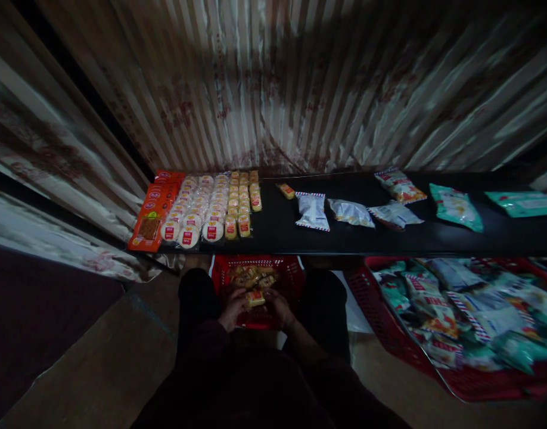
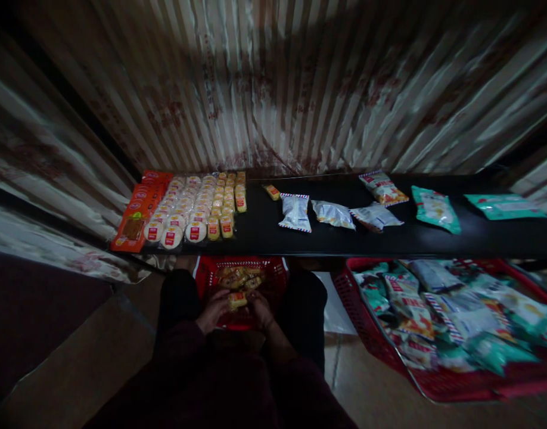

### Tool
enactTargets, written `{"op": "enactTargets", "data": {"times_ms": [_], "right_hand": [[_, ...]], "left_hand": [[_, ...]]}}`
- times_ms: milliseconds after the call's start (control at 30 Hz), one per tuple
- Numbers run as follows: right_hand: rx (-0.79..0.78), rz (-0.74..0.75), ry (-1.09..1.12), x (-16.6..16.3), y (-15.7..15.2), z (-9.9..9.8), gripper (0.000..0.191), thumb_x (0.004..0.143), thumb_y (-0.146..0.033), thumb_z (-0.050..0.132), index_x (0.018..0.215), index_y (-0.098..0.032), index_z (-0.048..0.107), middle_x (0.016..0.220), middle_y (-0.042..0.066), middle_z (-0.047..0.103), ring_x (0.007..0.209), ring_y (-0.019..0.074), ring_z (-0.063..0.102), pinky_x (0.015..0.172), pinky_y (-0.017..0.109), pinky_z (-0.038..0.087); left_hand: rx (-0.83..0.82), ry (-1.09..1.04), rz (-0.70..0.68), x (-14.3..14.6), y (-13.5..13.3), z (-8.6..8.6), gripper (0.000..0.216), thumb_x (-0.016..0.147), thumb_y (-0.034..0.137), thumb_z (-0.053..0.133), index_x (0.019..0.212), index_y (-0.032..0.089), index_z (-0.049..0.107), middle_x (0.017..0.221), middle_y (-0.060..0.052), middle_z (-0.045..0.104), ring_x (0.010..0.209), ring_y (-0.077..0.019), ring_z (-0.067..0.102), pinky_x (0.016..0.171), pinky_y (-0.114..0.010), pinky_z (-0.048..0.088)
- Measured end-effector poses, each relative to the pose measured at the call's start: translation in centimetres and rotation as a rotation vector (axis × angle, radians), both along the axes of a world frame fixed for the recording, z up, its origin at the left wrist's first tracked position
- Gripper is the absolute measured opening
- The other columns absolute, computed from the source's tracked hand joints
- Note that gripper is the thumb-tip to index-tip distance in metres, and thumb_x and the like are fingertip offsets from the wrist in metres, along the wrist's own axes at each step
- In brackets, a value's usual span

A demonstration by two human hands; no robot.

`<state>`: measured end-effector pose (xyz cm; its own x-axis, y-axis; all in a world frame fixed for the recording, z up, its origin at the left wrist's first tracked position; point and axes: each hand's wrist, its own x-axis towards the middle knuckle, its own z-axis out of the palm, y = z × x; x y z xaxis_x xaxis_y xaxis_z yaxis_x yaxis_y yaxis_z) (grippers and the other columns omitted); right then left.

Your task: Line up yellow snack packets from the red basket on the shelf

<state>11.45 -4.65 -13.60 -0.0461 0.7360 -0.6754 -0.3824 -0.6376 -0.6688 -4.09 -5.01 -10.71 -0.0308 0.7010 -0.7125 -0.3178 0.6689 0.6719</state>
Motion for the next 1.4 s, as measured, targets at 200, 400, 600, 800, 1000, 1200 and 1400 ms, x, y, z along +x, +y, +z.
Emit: {"op": "enactTargets", "data": {"times_ms": [200, 400, 600, 800, 1000, 1200, 1400], "right_hand": [[-0.028, -0.182, 0.114, 0.4, -0.1, 1.3, 0.043, 0.051, -0.026, 0.073, 0.091, -0.023, 0.060, 0.066, -0.004, 0.066, 0.057, 0.0132, 0.060, 0.058, 0.026, 0.046], [-0.065, -0.145, 0.088, 0.3, -0.6, 2.3, 0.049, 0.054, -0.019, 0.065, 0.103, -0.026, 0.058, 0.058, -0.007, 0.060, 0.051, 0.0100, 0.056, 0.055, 0.024, 0.045], [-0.055, -0.106, 0.178, 0.2, -0.7, 3.4, 0.040, 0.053, -0.012, 0.065, 0.090, -0.026, 0.058, 0.074, -0.003, 0.068, 0.066, 0.0132, 0.065, 0.063, 0.026, 0.051], [-0.060, -0.037, 0.221, 0.3, -1.0, 4.2, 0.035, 0.056, -0.016, 0.070, 0.086, -0.025, 0.055, 0.082, -0.002, 0.069, 0.076, 0.0139, 0.067, 0.073, 0.028, 0.053], [-0.070, 0.065, 0.222, 0.5, -1.4, 4.3, 0.035, 0.060, -0.021, 0.070, 0.091, -0.026, 0.055, 0.084, -0.003, 0.068, 0.077, 0.0126, 0.066, 0.077, 0.029, 0.052], [-0.050, 0.072, 0.203, 0.5, -1.4, 3.8, 0.032, 0.060, -0.024, 0.073, 0.090, -0.025, 0.060, 0.088, -0.002, 0.068, 0.082, 0.0138, 0.064, 0.078, 0.030, 0.051], [-0.025, 0.115, 0.188, 0.4, -1.4, 3.9, 0.029, 0.057, -0.028, 0.077, 0.083, -0.022, 0.064, 0.080, -0.001, 0.068, 0.079, 0.0159, 0.062, 0.076, 0.030, 0.047]], "left_hand": [[0.016, -0.077, -0.033, 0.0, -1.0, 0.6, 0.027, 0.065, 0.010, 0.069, 0.091, 0.013, 0.063, 0.091, -0.009, 0.069, 0.086, -0.0209, 0.067, 0.083, -0.035, 0.051], [0.026, -0.150, 0.097, -0.2, -1.4, 0.6, 0.025, 0.066, 0.010, 0.071, 0.089, 0.015, 0.062, 0.087, -0.007, 0.070, 0.089, -0.0207, 0.067, 0.093, -0.039, 0.048], [0.041, -0.263, 0.171, -0.1, -1.3, 1.1, 0.016, 0.071, 0.007, 0.066, 0.083, 0.016, 0.061, 0.082, -0.005, 0.070, 0.087, -0.0161, 0.068, 0.101, -0.035, 0.043], [0.005, -0.353, 0.275, 0.2, -1.1, 2.4, 0.025, 0.075, -0.002, 0.054, 0.091, 0.016, 0.057, 0.082, -0.004, 0.070, 0.083, -0.0122, 0.068, 0.101, -0.033, 0.046], [-0.024, -0.380, 0.343, 0.1, -0.8, 3.0, 0.025, 0.076, -0.003, 0.049, 0.091, 0.015, 0.057, 0.083, -0.006, 0.070, 0.081, -0.0118, 0.068, 0.097, -0.030, 0.049], [-0.031, -0.364, 0.354, 0.2, -0.8, 2.7, 0.024, 0.077, -0.003, 0.047, 0.088, 0.015, 0.057, 0.079, -0.005, 0.068, 0.080, -0.0117, 0.067, 0.100, -0.030, 0.047], [-0.004, -0.330, 0.269, 0.1, -1.0, 2.5, 0.022, 0.075, -0.001, 0.054, 0.084, 0.018, 0.059, 0.082, -0.002, 0.069, 0.091, -0.0126, 0.066, 0.104, -0.031, 0.042]]}}
